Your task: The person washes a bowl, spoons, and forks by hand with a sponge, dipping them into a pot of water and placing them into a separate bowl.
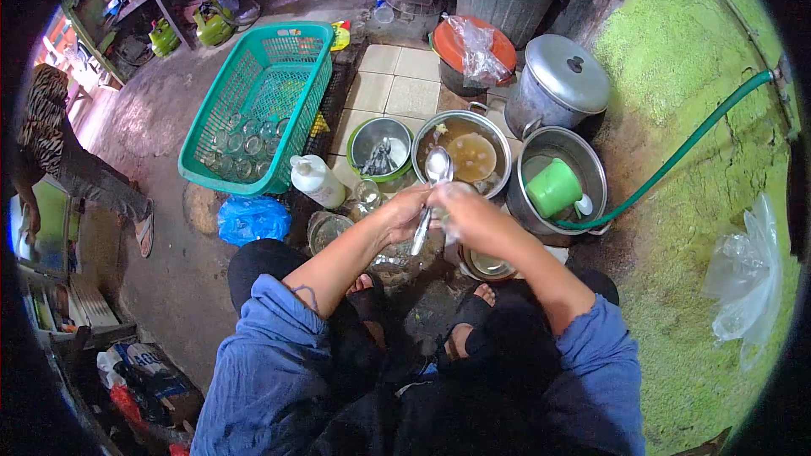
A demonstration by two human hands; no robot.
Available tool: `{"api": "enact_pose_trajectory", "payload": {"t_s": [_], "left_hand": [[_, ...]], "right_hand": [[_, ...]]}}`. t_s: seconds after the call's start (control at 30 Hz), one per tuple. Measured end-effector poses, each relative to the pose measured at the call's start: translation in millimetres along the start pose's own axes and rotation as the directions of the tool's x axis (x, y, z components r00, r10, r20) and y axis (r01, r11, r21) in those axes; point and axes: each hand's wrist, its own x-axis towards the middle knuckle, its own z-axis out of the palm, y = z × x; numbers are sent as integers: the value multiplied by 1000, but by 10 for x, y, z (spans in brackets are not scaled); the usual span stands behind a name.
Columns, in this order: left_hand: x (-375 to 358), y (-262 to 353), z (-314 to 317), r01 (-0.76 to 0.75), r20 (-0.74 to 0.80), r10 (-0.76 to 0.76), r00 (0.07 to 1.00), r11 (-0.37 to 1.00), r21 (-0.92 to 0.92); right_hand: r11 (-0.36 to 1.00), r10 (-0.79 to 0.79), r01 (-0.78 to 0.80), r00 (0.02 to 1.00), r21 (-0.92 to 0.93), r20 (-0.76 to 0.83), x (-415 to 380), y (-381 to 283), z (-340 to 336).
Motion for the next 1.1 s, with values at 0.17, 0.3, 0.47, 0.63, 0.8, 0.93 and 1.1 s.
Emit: {"api": "enact_pose_trajectory", "payload": {"t_s": [0.17,0.3,0.47,0.63,0.8,0.93,1.1], "left_hand": [[-97,124,174,-21,-120,29,992,997,72],[-256,26,437,-97,183,57,981,971,217],[-427,38,596,-135,136,86,987,902,410],[-334,11,522,-43,247,-10,969,977,210],[-339,56,515,-66,256,9,967,974,216],[-335,52,435,-49,210,-6,978,965,258],[-307,14,524,-86,225,29,974,965,247]], "right_hand": [[968,147,-116,981,223,-130,54,-75,-386],[912,-173,68,959,-405,-227,133,-56,-235],[881,-198,18,922,-473,-334,134,104,-392],[972,149,-224,827,-75,-543,160,417,-542],[477,326,-240,942,846,84,137,422,-508],[510,166,-266,963,818,211,70,156,-537],[880,230,-151,965,451,-125,56,260,-405]]}}
